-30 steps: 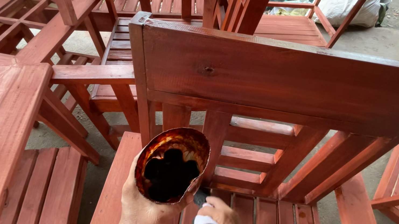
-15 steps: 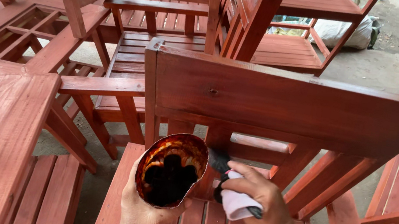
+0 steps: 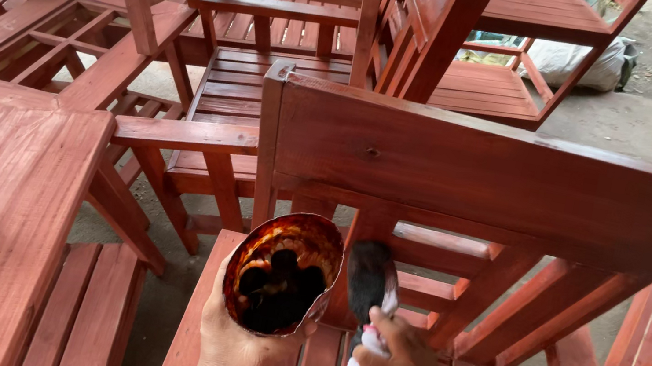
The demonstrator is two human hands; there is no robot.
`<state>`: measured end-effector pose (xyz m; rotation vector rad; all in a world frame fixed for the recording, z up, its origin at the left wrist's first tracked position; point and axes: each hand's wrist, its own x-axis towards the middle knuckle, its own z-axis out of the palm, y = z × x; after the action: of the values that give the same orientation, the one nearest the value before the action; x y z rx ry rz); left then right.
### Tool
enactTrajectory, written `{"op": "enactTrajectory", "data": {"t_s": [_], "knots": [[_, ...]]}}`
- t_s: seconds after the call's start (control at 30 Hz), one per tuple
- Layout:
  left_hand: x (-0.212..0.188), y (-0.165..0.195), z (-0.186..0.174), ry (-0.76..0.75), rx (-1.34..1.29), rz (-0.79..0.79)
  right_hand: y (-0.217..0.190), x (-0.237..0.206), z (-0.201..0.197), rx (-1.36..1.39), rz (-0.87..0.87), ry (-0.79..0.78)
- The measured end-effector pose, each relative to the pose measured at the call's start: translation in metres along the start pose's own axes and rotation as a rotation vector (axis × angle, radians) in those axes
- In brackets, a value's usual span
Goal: The person holds a container of dark wood stain in one hand and a cloth in the other, wiping the stain onto the red wooden chairs, working over the seat slats, backrest, and armrests of one chair and then moving to another chair. A bottle of stain sits on a nearby table.
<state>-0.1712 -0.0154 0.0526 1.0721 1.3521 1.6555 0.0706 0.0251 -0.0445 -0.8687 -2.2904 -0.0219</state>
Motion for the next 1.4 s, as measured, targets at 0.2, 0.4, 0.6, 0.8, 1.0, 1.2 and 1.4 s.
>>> {"op": "enactTrajectory", "data": {"t_s": [0.2, 0.4, 0.6, 0.8, 1.0, 1.2, 1.4], "knots": [[0.004, -0.008, -0.012, -0.015, 0.076, 0.092, 0.008, -0.057, 0.068, 0.035, 0.068, -0.06], [0.002, -0.011, -0.016, -0.01, 0.109, 0.111, 0.003, -0.086, 0.098, 0.143, 0.267, -0.261], [0.004, -0.011, -0.024, 0.006, 0.09, 0.083, -0.011, -0.087, 0.098, 0.362, 0.254, -0.351], [0.006, -0.009, -0.024, 0.013, 0.128, 0.085, -0.009, -0.033, 0.079, 0.398, 0.443, -0.377], [0.012, 0.0, -0.031, -0.005, 0.102, 0.03, -0.014, 0.025, 0.021, 0.337, 0.368, -0.115], [0.016, -0.002, -0.032, 0.001, 0.112, 0.063, -0.043, 0.046, -0.027, 0.427, 0.273, 0.241], [0.015, -0.002, -0.027, 0.024, 0.084, 0.078, -0.067, 0.079, -0.02, 0.387, 0.472, 0.566]]}}
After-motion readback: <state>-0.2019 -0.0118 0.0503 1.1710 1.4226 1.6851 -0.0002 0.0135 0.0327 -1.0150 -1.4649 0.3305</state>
